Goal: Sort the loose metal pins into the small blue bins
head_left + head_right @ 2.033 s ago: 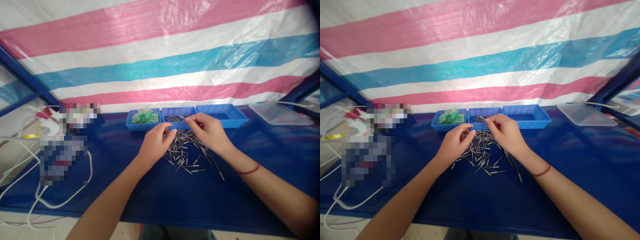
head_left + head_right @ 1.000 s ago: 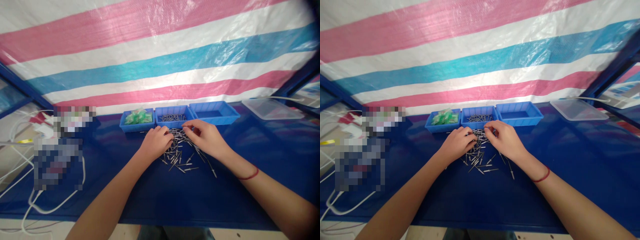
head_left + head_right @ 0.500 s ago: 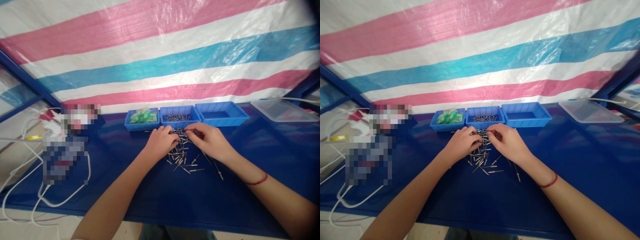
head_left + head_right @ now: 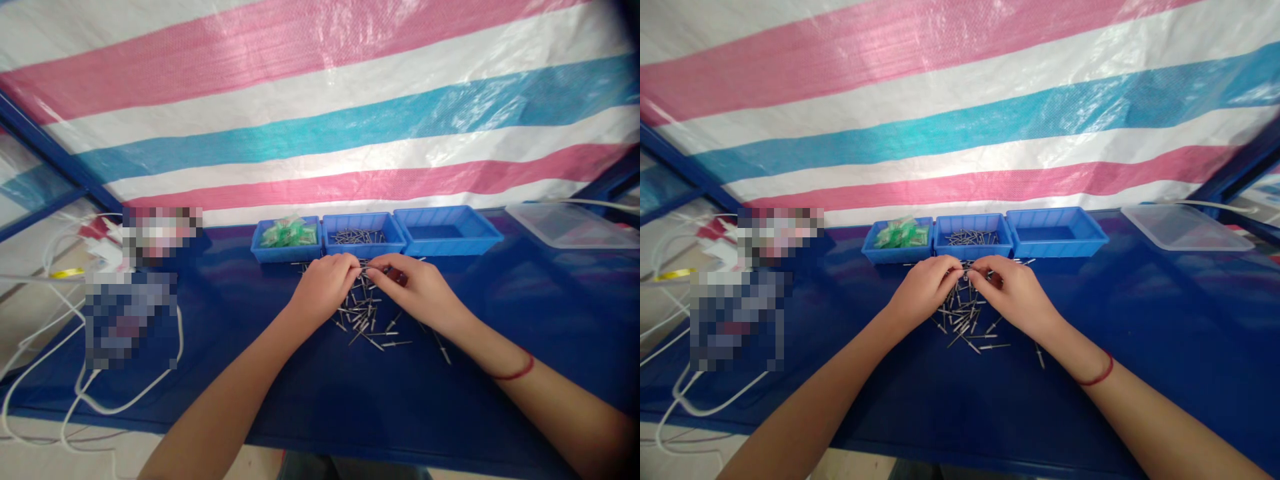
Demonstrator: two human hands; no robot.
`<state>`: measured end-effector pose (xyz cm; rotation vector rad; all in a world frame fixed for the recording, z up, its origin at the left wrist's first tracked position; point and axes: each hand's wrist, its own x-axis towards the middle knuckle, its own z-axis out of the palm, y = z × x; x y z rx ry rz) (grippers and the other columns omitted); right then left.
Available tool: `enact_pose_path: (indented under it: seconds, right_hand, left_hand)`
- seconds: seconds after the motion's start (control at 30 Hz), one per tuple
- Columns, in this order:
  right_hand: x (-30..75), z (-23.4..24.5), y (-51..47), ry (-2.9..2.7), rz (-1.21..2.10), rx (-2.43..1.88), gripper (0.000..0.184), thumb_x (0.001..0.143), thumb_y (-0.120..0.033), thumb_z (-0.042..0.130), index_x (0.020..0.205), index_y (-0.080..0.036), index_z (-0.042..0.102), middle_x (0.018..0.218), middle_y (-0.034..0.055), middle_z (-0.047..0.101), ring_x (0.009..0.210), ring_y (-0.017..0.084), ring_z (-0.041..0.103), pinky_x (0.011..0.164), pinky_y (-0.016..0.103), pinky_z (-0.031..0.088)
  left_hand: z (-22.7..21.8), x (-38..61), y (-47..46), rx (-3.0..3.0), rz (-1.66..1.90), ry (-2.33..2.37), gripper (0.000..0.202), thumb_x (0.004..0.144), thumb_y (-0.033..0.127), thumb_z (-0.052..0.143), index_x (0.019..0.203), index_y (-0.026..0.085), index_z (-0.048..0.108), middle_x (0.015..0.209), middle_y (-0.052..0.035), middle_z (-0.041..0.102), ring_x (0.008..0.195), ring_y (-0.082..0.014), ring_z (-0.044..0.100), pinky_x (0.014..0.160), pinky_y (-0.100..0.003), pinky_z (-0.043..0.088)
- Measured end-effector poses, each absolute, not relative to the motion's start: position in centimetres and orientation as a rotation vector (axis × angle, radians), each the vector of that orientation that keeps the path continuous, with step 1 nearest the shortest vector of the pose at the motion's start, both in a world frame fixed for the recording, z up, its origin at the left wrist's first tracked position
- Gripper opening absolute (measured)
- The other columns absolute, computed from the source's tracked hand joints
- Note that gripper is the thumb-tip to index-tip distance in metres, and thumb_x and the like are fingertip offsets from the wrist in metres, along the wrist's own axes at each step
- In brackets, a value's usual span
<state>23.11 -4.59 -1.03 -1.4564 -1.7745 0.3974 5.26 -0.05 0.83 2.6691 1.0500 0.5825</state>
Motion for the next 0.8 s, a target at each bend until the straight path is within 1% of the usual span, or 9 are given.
enact_pose_path:
  seconds: [0.1,0.23,0.33,0.43,0.53,0.67,0.8]
  right_hand:
    - [22.7,-1.4,-4.7,-1.665,0.537,-1.4,0.022,0.087,-0.039,0.056,0.09,-0.021,0.068,0.087,0.0027,0.07,0.071,0.017,0.062,0.064,0.03,0.048]
    - [22.3,-1.6,-5.0,-1.561,0.64,-1.314,0.021,0.086,-0.039,0.057,0.089,-0.021,0.067,0.087,0.0039,0.07,0.078,0.019,0.063,0.067,0.03,0.049]
    - [21.9,-1.3,-5.2,-1.503,0.673,-1.277,0.02,0.085,-0.038,0.059,0.089,-0.02,0.068,0.089,0.0041,0.07,0.078,0.018,0.063,0.068,0.03,0.05]
    - [21.7,-1.1,-5.3,-1.422,0.735,-1.244,0.019,0.083,-0.038,0.062,0.086,-0.02,0.067,0.085,0.0035,0.069,0.074,0.017,0.063,0.067,0.029,0.051]
    - [21.5,-1.0,-5.4,-1.361,0.773,-1.236,0.018,0.081,-0.037,0.064,0.083,-0.02,0.066,0.082,0.003,0.069,0.073,0.017,0.064,0.064,0.029,0.052]
    - [21.7,-1.1,-5.4,-1.366,0.753,-1.227,0.014,0.08,-0.035,0.066,0.085,-0.022,0.069,0.084,0.0024,0.07,0.076,0.017,0.065,0.068,0.029,0.052]
    - [21.8,-1.0,-5.4,-1.406,0.742,-1.195,0.013,0.08,-0.033,0.066,0.088,-0.023,0.07,0.089,0.0026,0.07,0.081,0.018,0.065,0.073,0.031,0.052]
  left_hand:
    - [0.3,5.4,-0.7,2.389,0.747,1.048,0.017,0.093,0.03,0.048,0.094,0.019,0.061,0.089,-0.0016,0.068,0.082,-0.0155,0.063,0.074,-0.025,0.045]
    - [0.0,5.6,-1.5,2.144,0.844,1.056,0.017,0.089,0.028,0.053,0.1,0.019,0.064,0.092,-0.0018,0.071,0.082,-0.0149,0.065,0.073,-0.023,0.047]
    - [0.1,5.7,-1.6,2.112,0.83,1.047,0.019,0.089,0.029,0.053,0.098,0.02,0.067,0.09,-0.0016,0.072,0.079,-0.0146,0.064,0.071,-0.023,0.046]
    - [0.1,5.7,-1.7,2.083,0.85,1.041,0.019,0.09,0.031,0.053,0.092,0.019,0.067,0.086,-0.0012,0.071,0.075,-0.0139,0.063,0.069,-0.022,0.045]
    - [0.1,5.8,-1.9,2.058,0.863,1.026,0.018,0.089,0.032,0.054,0.091,0.018,0.066,0.083,-0.0012,0.07,0.073,-0.0134,0.061,0.066,-0.022,0.045]
    - [0.0,5.8,-2.1,2.098,0.819,1.021,0.019,0.088,0.032,0.054,0.094,0.018,0.067,0.083,-0.0016,0.069,0.071,-0.0135,0.06,0.065,-0.022,0.044]
    - [0.1,5.6,-1.8,2.1,0.836,0.994,0.018,0.088,0.031,0.054,0.09,0.018,0.066,0.082,-0.0017,0.068,0.07,-0.0129,0.059,0.065,-0.022,0.043]
